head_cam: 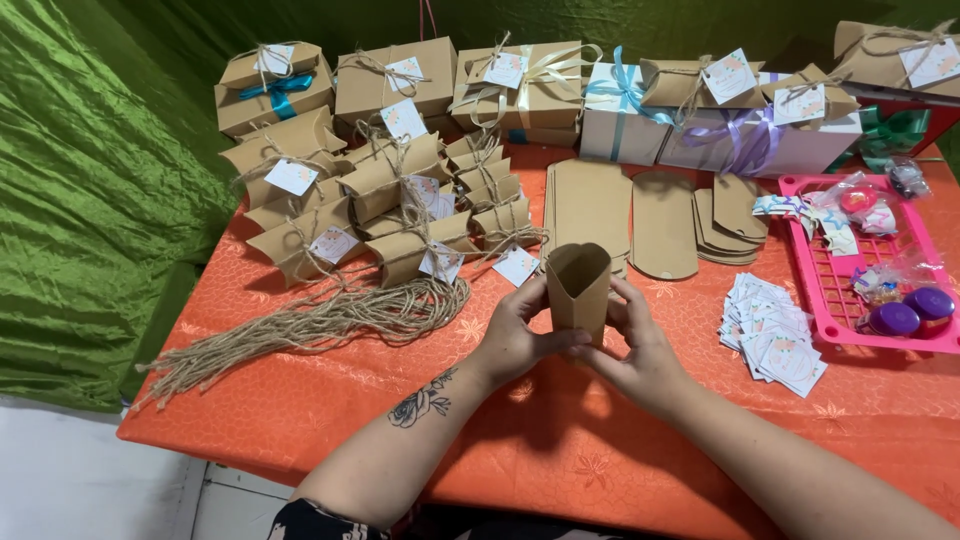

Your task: Assembling cardboard pillow boxes by folding templates and securing them with twine and decorative tags.

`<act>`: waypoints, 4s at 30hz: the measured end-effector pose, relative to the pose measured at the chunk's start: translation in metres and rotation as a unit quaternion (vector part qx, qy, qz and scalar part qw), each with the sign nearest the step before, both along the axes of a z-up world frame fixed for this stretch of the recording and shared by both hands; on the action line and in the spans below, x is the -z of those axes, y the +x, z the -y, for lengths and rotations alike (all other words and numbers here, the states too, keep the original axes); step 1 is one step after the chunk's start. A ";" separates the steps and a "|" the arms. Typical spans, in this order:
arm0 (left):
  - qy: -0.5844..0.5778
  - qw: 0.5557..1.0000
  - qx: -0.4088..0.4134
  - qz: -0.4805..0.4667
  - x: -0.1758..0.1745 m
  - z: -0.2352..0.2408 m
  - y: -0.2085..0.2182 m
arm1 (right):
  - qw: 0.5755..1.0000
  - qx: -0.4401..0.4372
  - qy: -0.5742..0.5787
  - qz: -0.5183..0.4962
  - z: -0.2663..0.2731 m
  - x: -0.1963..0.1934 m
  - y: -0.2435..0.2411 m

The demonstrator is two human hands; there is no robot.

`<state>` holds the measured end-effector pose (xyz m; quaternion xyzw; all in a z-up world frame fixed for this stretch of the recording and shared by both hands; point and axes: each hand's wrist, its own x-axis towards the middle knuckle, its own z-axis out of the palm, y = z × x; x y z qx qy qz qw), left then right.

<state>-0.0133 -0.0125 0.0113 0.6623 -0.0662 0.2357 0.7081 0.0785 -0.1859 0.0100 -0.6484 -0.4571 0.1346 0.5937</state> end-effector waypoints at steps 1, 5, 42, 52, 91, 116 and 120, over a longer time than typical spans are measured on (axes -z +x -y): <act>0.000 1.000 0.000 0.000 -0.001 0.001 0.000 | 1.000 0.000 0.000 0.000 0.000 0.002 0.002; 0.008 1.000 -0.013 -0.016 -0.010 0.004 -0.004 | 0.997 0.016 0.053 0.063 -0.003 -0.001 0.001; 0.011 0.993 0.108 -0.039 -0.019 0.012 -0.009 | 0.883 0.100 0.114 0.444 0.010 -0.025 0.021; 0.017 0.994 0.107 -0.033 -0.021 0.014 -0.013 | 0.906 0.084 0.114 0.399 0.011 -0.033 0.019; 0.197 0.963 -0.007 -0.185 0.002 -0.021 -0.006 | 0.918 0.098 0.201 -0.327 -0.040 -0.011 0.002; 0.230 0.956 0.042 -0.175 -0.014 -0.037 -0.018 | 0.892 0.171 0.166 -0.384 -0.039 -0.011 0.000; 0.031 0.979 0.133 -0.151 -0.016 -0.046 -0.014 | 0.844 0.207 0.110 -0.482 -0.031 -0.014 0.004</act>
